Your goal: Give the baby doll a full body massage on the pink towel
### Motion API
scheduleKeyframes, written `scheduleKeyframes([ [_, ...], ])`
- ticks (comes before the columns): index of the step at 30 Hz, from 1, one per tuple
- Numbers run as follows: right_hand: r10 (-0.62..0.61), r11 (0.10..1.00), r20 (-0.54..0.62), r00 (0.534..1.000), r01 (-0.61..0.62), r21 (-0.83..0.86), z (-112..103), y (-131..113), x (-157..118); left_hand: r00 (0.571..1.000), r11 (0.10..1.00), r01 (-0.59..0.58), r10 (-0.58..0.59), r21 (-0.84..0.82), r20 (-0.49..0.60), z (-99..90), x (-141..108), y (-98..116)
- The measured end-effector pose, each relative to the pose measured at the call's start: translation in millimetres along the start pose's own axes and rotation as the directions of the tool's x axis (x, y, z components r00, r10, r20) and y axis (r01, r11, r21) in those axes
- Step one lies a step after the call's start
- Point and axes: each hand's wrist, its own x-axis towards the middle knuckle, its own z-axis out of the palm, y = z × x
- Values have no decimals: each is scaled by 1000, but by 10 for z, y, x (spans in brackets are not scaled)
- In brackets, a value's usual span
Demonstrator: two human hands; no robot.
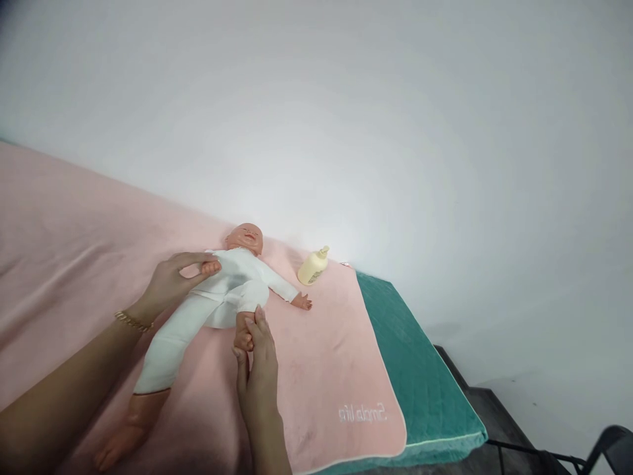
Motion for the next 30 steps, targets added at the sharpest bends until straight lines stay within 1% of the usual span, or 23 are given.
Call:
scheduleKeyframes([
  [2, 15, 1000, 11, 1000, -15, -3, -28, -17, -54, 985, 985, 143, -151, -98, -79, -32, 9, 36],
  [4, 49, 999, 16, 999, -49, -7, -61, -42, -120, 954, 958, 219, -250, -186, -165, -64, 33, 51],
  [6, 90, 996, 8, 996, -90, -2, -101, -76, -194, 916, 916, 240, -323, -321, -236, -96, 69, 36],
  [9, 147, 989, 13, 989, -147, 13, -169, -132, -322, 858, 829, 231, -421, -509, -296, -151, 124, -37],
  [12, 163, 987, 31, 986, -163, 10, -213, -157, -477, 791, 775, 229, -501, -588, -352, -215, 168, -145],
  [14, 150, 989, 28, 988, -151, 2, -205, -143, -594, 724, 701, 252, -594, -667, -351, -253, 189, -220],
  [16, 136, 991, 18, 991, -136, -7, -165, -109, -716, 638, 593, 280, -703, -755, -315, -282, 205, -282],
  [18, 123, 992, 11, 992, -122, -29, -102, -60, -837, 555, 488, 293, -787, -822, -270, -298, 214, -323],
  [19, 113, 993, 12, 994, -112, -46, -65, -31, -896, 523, 452, 296, -814, -842, -254, -302, 217, -336],
  [21, 84, 993, 15, 996, -83, -84, 16, 41, -1011, 479, 401, 300, -848, -866, -227, -305, 222, -356],
  [23, 48, 992, 7, 999, -47, -116, 100, 127, -1118, 451, 379, 303, -865, -874, -219, -305, 228, -374],
  [24, 30, 992, 0, 1000, -30, -127, 140, 173, -1165, 444, 379, 305, -868, -874, -222, -306, 231, -384],
  [27, 6, 990, 8, 1000, -5, -142, 238, 286, -1255, 436, 399, 338, -869, -853, -233, -310, 237, -411],
  [30, 38, 989, -2, 999, -38, -141, 287, 319, -1261, 440, 430, 377, -862, -820, -251, -309, 233, -420],
])
